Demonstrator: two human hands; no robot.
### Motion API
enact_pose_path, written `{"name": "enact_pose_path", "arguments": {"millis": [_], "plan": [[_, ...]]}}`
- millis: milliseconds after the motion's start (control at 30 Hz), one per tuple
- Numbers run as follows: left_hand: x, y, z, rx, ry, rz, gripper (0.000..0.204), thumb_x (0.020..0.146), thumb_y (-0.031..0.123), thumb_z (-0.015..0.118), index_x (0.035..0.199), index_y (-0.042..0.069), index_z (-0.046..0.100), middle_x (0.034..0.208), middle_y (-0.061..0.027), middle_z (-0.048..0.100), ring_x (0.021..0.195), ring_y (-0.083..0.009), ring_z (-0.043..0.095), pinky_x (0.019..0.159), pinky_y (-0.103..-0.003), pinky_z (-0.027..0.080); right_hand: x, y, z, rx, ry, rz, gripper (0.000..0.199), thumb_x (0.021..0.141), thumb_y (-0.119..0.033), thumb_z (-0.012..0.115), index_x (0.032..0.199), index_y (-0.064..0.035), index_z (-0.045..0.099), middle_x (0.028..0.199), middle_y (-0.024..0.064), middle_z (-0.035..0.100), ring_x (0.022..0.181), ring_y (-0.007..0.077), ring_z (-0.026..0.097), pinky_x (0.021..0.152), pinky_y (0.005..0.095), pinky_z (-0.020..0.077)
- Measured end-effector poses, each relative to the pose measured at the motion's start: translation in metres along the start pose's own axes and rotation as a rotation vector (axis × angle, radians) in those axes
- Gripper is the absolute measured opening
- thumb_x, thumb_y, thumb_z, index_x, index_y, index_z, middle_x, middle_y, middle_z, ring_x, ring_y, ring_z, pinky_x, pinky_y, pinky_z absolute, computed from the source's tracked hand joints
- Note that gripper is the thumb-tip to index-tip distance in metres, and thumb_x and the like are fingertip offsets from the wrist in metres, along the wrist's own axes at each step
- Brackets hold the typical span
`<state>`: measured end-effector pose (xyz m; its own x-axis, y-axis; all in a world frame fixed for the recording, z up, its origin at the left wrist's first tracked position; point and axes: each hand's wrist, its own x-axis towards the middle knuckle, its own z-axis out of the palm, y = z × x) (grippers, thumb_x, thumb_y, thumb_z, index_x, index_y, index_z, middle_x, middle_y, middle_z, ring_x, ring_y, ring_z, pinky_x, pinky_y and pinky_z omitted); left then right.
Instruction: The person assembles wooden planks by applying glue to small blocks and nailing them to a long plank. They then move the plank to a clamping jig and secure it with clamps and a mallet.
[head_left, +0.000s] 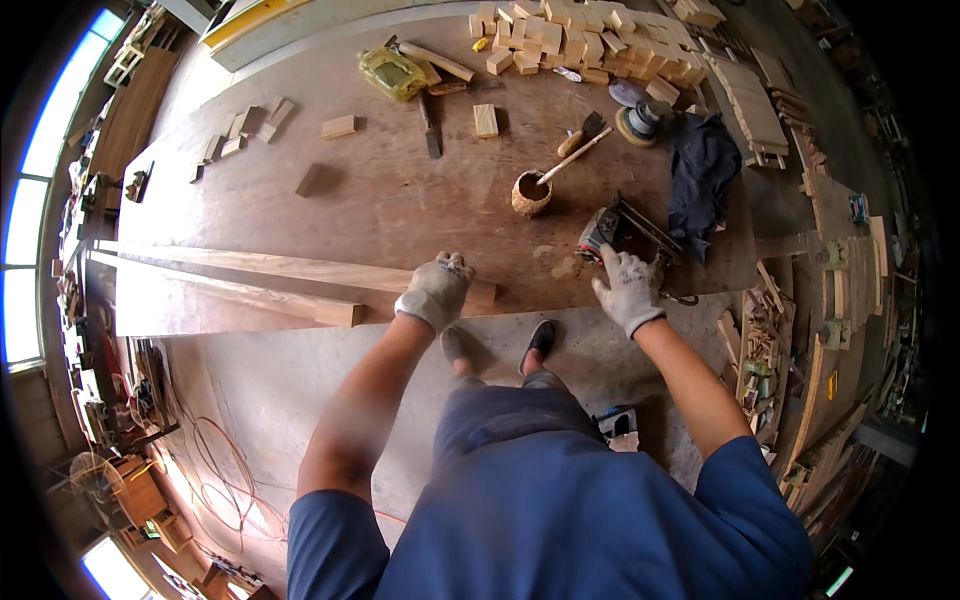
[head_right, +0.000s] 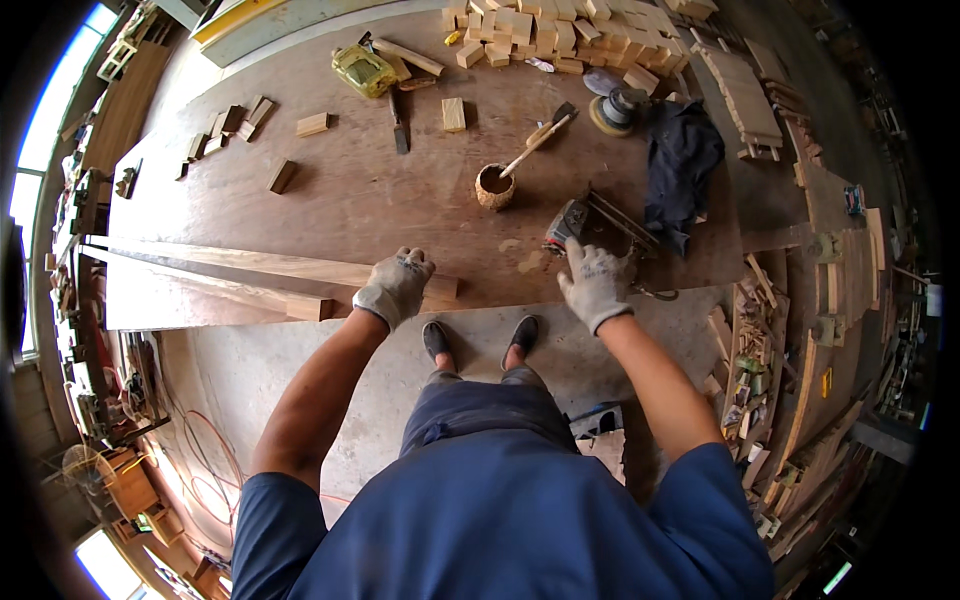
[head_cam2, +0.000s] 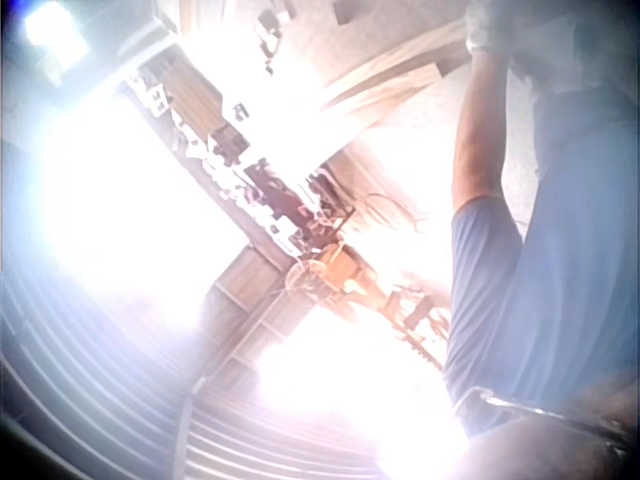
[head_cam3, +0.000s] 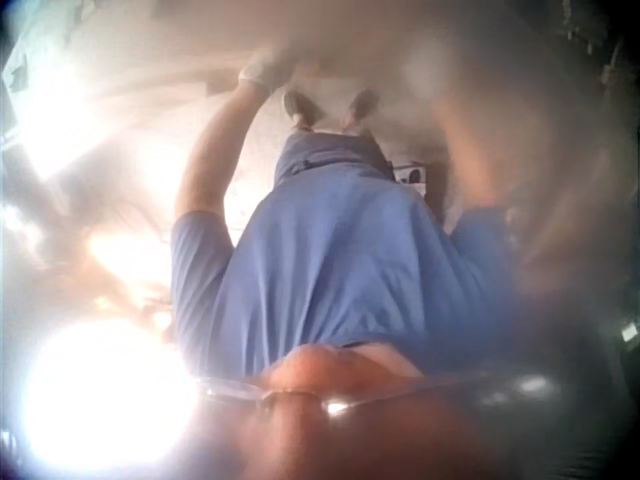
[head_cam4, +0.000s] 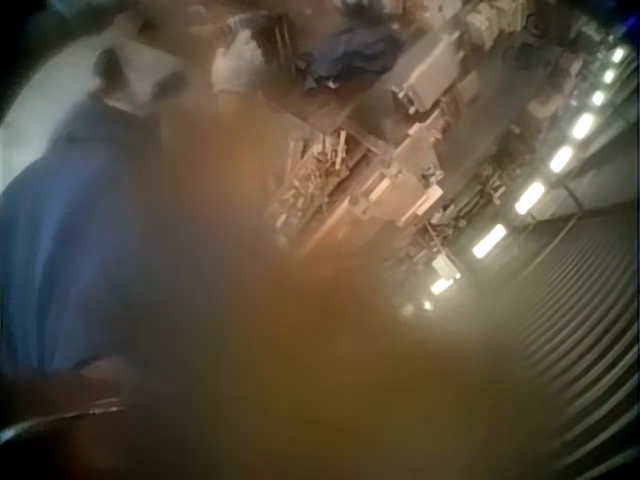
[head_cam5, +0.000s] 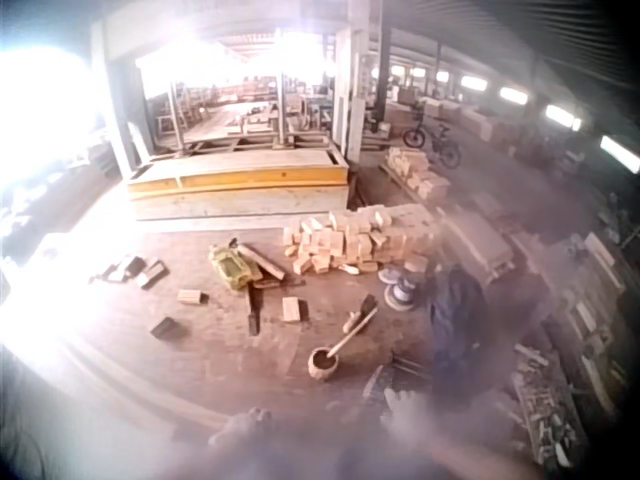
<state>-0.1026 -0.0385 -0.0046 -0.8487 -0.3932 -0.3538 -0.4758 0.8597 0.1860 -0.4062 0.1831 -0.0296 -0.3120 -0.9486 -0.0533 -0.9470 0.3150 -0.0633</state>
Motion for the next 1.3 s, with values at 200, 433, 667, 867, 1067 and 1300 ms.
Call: {"name": "enact_pose_path", "arguments": {"millis": [200, 433, 667, 867, 1067, 1300], "plan": [[-0.023, -0.037, 0.002, -0.006, 0.044, -0.106, 0.030, 0.091, 0.002, 0.064, 0.119, 0.008, 0.071, 0.130, -0.0144, 0.067, 0.127, -0.0342, 0.062, 0.100, -0.043, 0.059, -0.027, -0.058, 0.019, 0.098, -0.061, -0.097, 0.064, 0.091, -0.036, 0.075, 0.145, -0.0074, 0.056, 0.118, 0.0173, 0.070, 0.109, 0.0365, 0.068, 0.096, 0.0520, 0.0528], [-0.100, -0.039, 0.005, -0.286, 0.550, -0.131, 0.062, 0.082, 0.011, 0.083, 0.141, 0.006, 0.062, 0.143, -0.0198, 0.060, 0.133, -0.0402, 0.056, 0.111, -0.050, 0.050, -0.026, -0.127, 0.011, 0.088, -0.240, -0.157, 0.061, 0.091, -0.038, 0.075, 0.141, -0.0075, 0.058, 0.119, 0.0168, 0.070, 0.112, 0.0354, 0.068, 0.097, 0.0510, 0.0532], [-0.223, -0.020, 0.105, -0.708, 0.581, -0.473, 0.029, 0.094, 0.023, 0.078, 0.118, 0.008, 0.078, 0.109, -0.0212, 0.076, 0.102, -0.0447, 0.071, 0.088, -0.049, 0.058, -0.023, -0.182, 0.013, 0.086, -0.282, -0.160, 0.058, 0.093, -0.041, 0.072, 0.139, -0.0094, 0.060, 0.122, 0.0176, 0.068, 0.114, 0.0372, 0.067, 0.098, 0.0510, 0.0537], [-0.363, -0.046, 0.372, -1.322, -0.144, -1.004, 0.035, 0.092, 0.034, 0.077, 0.110, 0.005, 0.078, 0.074, -0.0082, 0.071, 0.066, -0.0188, 0.068, 0.063, -0.037, 0.054, 0.001, -0.221, -0.005, 0.248, -0.337, -0.098, 0.064, 0.093, -0.040, 0.074, 0.145, -0.0071, 0.056, 0.130, 0.0211, 0.068, 0.123, 0.0407, 0.066, 0.105, 0.0519, 0.0524], [-0.427, -0.005, 0.355, -1.680, 0.119, -1.507, 0.020, 0.097, 0.017, 0.075, 0.112, 0.004, 0.074, 0.069, -0.0040, 0.063, 0.052, -0.0181, 0.059, 0.046, -0.036, 0.043, 0.045, -0.248, -0.021, 0.483, -0.391, 0.066, 0.080, 0.087, -0.041, 0.079, 0.151, -0.0005, 0.053, 0.129, 0.0271, 0.071, 0.124, 0.0430, 0.067, 0.108, 0.0485, 0.0523], [-0.385, 0.059, 0.310, -1.565, 0.329, -1.440, 0.035, 0.097, 0.027, 0.074, 0.121, 0.003, 0.079, 0.091, -0.0100, 0.077, 0.077, -0.0212, 0.073, 0.071, -0.037, 0.058, 0.083, -0.268, 0.004, 0.511, -0.364, 0.025, 0.059, 0.079, -0.035, 0.085, 0.126, -0.0047, 0.069, 0.117, 0.0275, 0.075, 0.113, 0.0431, 0.073, 0.100, 0.0499, 0.0581]]}}
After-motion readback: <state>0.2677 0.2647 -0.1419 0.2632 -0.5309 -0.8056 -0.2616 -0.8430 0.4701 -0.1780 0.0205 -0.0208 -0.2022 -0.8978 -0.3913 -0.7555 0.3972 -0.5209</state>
